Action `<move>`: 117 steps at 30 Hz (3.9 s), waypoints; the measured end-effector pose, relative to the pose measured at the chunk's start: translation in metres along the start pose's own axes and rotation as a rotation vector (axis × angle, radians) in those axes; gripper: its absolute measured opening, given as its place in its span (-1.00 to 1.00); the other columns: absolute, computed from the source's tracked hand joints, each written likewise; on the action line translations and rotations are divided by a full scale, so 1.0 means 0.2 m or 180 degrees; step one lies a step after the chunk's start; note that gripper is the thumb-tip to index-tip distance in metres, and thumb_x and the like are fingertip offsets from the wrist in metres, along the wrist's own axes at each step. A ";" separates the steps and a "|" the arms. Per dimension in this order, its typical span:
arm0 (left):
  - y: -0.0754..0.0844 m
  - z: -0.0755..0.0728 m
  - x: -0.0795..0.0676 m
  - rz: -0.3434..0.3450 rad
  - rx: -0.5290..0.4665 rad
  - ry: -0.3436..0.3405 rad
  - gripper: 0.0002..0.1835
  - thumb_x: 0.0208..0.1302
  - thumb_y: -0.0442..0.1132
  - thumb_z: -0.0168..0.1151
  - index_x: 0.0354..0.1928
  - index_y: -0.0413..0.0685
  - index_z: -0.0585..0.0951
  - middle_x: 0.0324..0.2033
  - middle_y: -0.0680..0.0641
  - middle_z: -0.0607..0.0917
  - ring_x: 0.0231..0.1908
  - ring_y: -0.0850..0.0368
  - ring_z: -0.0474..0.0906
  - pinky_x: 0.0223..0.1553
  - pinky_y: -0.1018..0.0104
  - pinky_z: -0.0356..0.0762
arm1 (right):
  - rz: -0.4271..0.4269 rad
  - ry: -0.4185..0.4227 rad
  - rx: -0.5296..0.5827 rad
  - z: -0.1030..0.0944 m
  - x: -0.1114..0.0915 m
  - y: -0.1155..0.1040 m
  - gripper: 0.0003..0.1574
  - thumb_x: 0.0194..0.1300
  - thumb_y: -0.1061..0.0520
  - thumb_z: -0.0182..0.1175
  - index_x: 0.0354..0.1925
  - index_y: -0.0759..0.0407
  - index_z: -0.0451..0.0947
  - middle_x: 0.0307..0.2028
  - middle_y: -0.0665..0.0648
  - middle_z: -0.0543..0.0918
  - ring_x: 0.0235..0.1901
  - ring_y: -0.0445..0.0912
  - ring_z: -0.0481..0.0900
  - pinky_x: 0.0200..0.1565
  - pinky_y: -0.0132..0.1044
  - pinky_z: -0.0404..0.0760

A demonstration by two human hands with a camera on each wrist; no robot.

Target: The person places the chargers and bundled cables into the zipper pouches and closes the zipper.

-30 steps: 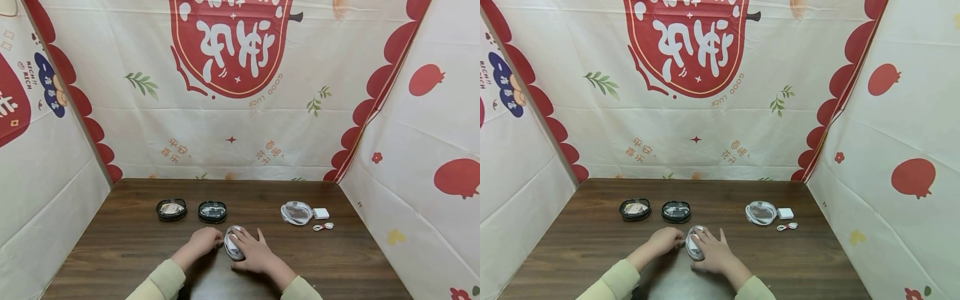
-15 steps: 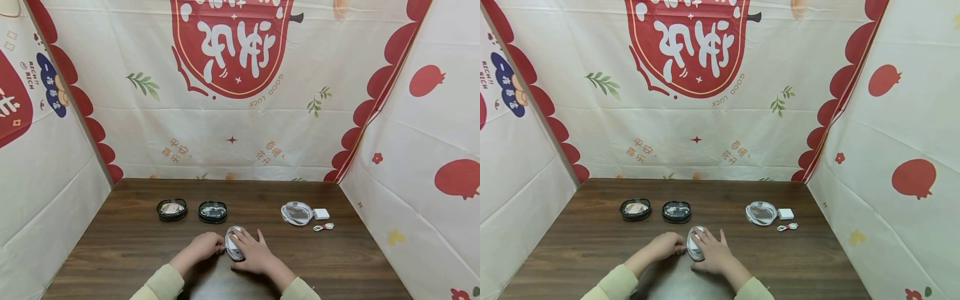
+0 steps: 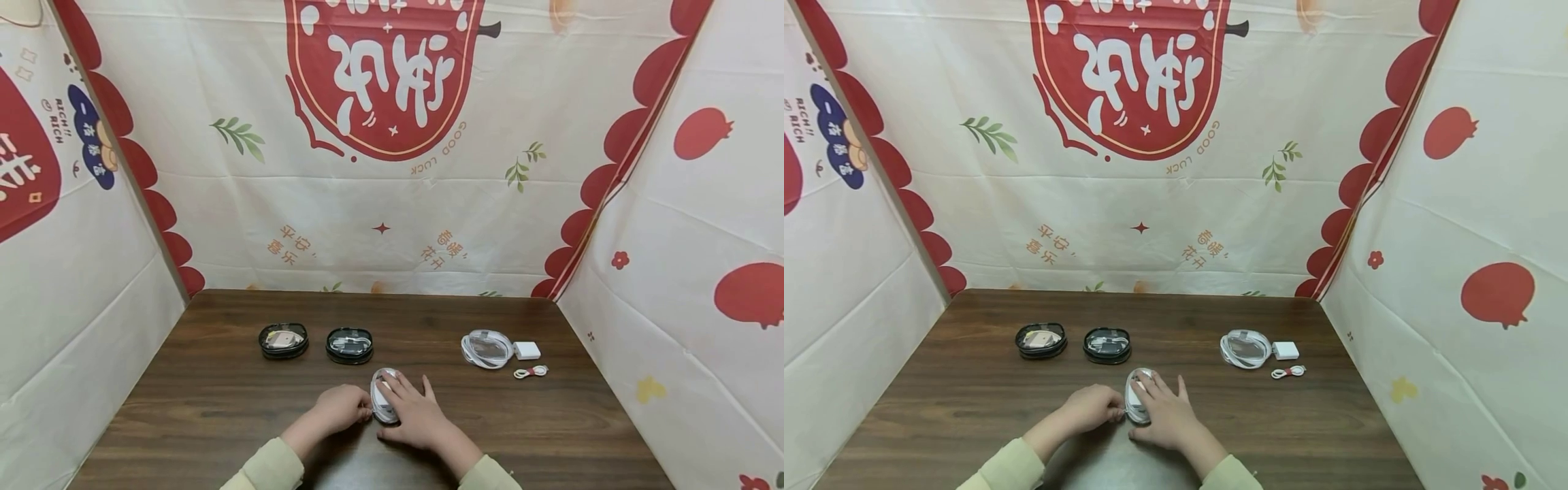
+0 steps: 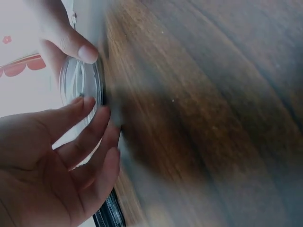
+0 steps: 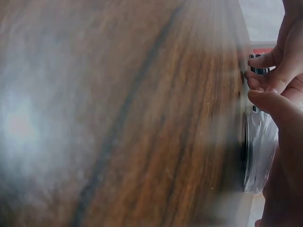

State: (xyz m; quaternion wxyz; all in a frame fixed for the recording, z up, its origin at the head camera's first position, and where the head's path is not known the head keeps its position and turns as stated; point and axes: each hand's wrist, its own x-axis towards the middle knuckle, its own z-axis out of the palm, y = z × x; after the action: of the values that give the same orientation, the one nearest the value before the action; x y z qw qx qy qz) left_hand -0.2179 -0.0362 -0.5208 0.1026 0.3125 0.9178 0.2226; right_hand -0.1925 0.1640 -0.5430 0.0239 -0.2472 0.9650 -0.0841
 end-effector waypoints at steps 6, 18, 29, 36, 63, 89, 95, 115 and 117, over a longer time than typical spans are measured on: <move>0.00 -0.01 0.01 -0.0284 0.0035 0.0172 -0.77 0.27 -0.16 0.26 -0.56 0.13 0.54 -0.70 0.22 0.44 -0.63 0.29 0.35 -0.56 0.30 0.33 | 0.0082 0.0026 -0.0025 -0.02 0.00 0.01 0.08 0.15 -0.46 0.17 0.48 -0.02 0.16 0.47 0.04 0.15 0.42 0.06 0.10 0.27 0.43 -0.17; -0.07 -0.05 0.06 -0.0482 0.0100 0.0203 -0.82 0.30 -0.17 0.20 -0.49 0.10 0.53 -0.57 0.14 0.50 -0.56 0.20 0.38 -0.50 0.21 0.38 | 0.0111 0.0011 -0.0031 -0.05 -0.07 0.02 0.00 0.18 -0.43 0.17 0.44 -0.03 0.24 0.46 0.13 0.17 0.43 0.05 0.10 0.25 0.46 -0.21; -0.10 -0.04 0.16 -0.0451 0.0369 0.0274 -0.84 0.31 -0.16 0.21 -0.46 0.12 0.55 -0.54 0.16 0.54 -0.54 0.22 0.40 -0.49 0.20 0.42 | -0.0047 0.0038 -0.0058 -0.06 0.00 0.01 -0.01 0.19 -0.41 0.17 0.46 -0.10 0.19 0.48 0.08 0.11 0.45 0.12 -0.02 0.25 0.45 -0.22; -0.10 -0.04 0.17 -0.0345 0.0620 0.0180 -0.86 0.30 -0.14 0.25 -0.45 0.13 0.58 -0.49 0.15 0.60 -0.51 0.22 0.46 -0.49 0.18 0.46 | -0.0004 0.0011 -0.0041 -0.03 0.04 0.02 0.03 0.17 -0.42 0.19 0.48 -0.10 0.16 0.49 0.04 0.08 0.45 0.15 -0.02 0.22 0.49 -0.17; -0.05 -0.04 0.04 0.0000 0.0291 0.0152 -0.77 0.26 -0.29 0.23 -0.55 0.05 0.50 -0.69 0.18 0.41 -0.61 0.25 0.31 -0.57 0.31 0.30 | 0.0040 0.0059 -0.0044 0.02 0.04 0.03 0.07 0.14 -0.42 0.20 0.48 -0.10 0.14 0.50 0.05 0.06 0.44 0.16 -0.01 0.20 0.50 -0.09; -0.03 -0.01 0.03 -0.0396 0.0006 0.0232 -0.79 0.23 -0.14 0.29 -0.55 0.12 0.55 -0.61 0.18 0.50 -0.57 0.23 0.37 -0.53 0.24 0.36 | 0.0081 0.0103 0.0028 -0.01 0.01 0.03 0.01 0.17 -0.40 0.20 0.47 -0.10 0.18 0.48 0.06 0.12 0.46 0.17 -0.05 0.22 0.50 -0.22; -0.07 -0.03 0.05 -0.0566 0.0010 0.0349 -0.82 0.24 -0.15 0.29 -0.52 0.10 0.57 -0.54 0.15 0.54 -0.54 0.18 0.40 -0.50 0.20 0.39 | 0.0120 0.0074 -0.0062 -0.03 -0.02 0.04 -0.02 0.19 -0.42 0.17 0.46 -0.12 0.21 0.48 0.10 0.11 0.46 0.18 -0.06 0.22 0.50 -0.23; -0.10 -0.03 0.17 -0.0478 0.0224 0.0580 -0.89 0.26 -0.21 0.31 -0.44 0.07 0.64 -0.52 0.13 0.57 -0.51 0.20 0.42 -0.48 0.22 0.42 | 0.0173 -0.0095 0.0131 -0.03 0.02 0.02 0.03 0.18 -0.44 0.17 0.49 -0.14 0.13 0.50 0.04 0.06 0.46 0.14 -0.06 0.23 0.48 -0.16; -0.10 -0.03 0.16 -0.0426 0.0282 0.0627 -0.87 0.24 -0.21 0.31 -0.47 0.07 0.62 -0.55 0.14 0.55 -0.52 0.20 0.41 -0.49 0.22 0.41 | 0.0170 -0.0085 0.0108 -0.03 0.02 0.02 0.04 0.17 -0.44 0.17 0.49 -0.14 0.13 0.50 0.04 0.06 0.46 0.14 -0.06 0.23 0.48 -0.15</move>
State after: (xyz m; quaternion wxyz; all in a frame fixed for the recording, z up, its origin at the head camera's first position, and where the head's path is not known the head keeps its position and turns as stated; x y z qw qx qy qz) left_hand -0.2565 -0.0328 -0.5262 0.0127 0.2314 0.9511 0.2041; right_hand -0.1982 0.1661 -0.5380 0.0432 -0.2221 0.9693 -0.0964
